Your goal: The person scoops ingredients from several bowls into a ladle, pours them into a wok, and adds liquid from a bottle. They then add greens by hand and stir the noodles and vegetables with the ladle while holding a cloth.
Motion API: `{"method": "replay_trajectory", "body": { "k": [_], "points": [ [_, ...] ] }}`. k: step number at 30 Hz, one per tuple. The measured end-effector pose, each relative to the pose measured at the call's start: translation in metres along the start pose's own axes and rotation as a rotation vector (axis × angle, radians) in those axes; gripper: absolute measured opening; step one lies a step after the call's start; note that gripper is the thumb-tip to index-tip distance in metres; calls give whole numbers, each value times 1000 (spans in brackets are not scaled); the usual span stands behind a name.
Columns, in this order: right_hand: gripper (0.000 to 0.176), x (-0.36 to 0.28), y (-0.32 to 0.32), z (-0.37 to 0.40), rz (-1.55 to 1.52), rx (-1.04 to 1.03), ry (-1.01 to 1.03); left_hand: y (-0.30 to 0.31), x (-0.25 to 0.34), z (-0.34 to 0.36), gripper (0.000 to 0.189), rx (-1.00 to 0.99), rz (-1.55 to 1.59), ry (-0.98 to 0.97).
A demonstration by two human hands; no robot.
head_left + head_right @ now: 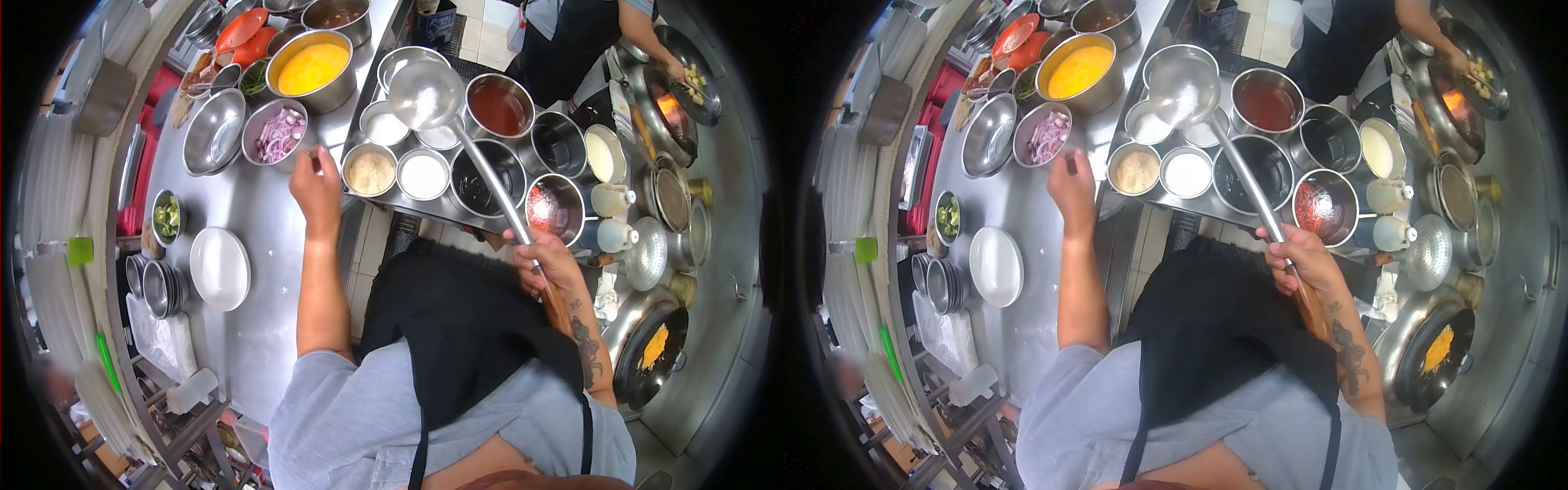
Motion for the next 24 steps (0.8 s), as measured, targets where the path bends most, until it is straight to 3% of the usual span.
{"method": "replay_trajectory", "body": {
  "k": [3,7,24],
  "points": [
    [32,-5,-3,7,48,76,55,-10,-17,34,9,-96,5,5],
    [33,-8,-2,11,102,104,98,-32,-30,49,5,-173,-116,-213],
    [33,-2,-7,24,170,56,129,-46,-41,46,5,-236,0,-225]
  ]
}}
Point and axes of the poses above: each hand's wrist, its own z-axis away from the middle knuckle, its own y-axis out of the back of the hand, x = y × z, the point moved 1 cm from there along -z, towards the middle knuckle, and after that the axes turned 5 degrees about -y, right-handed, at the moved point
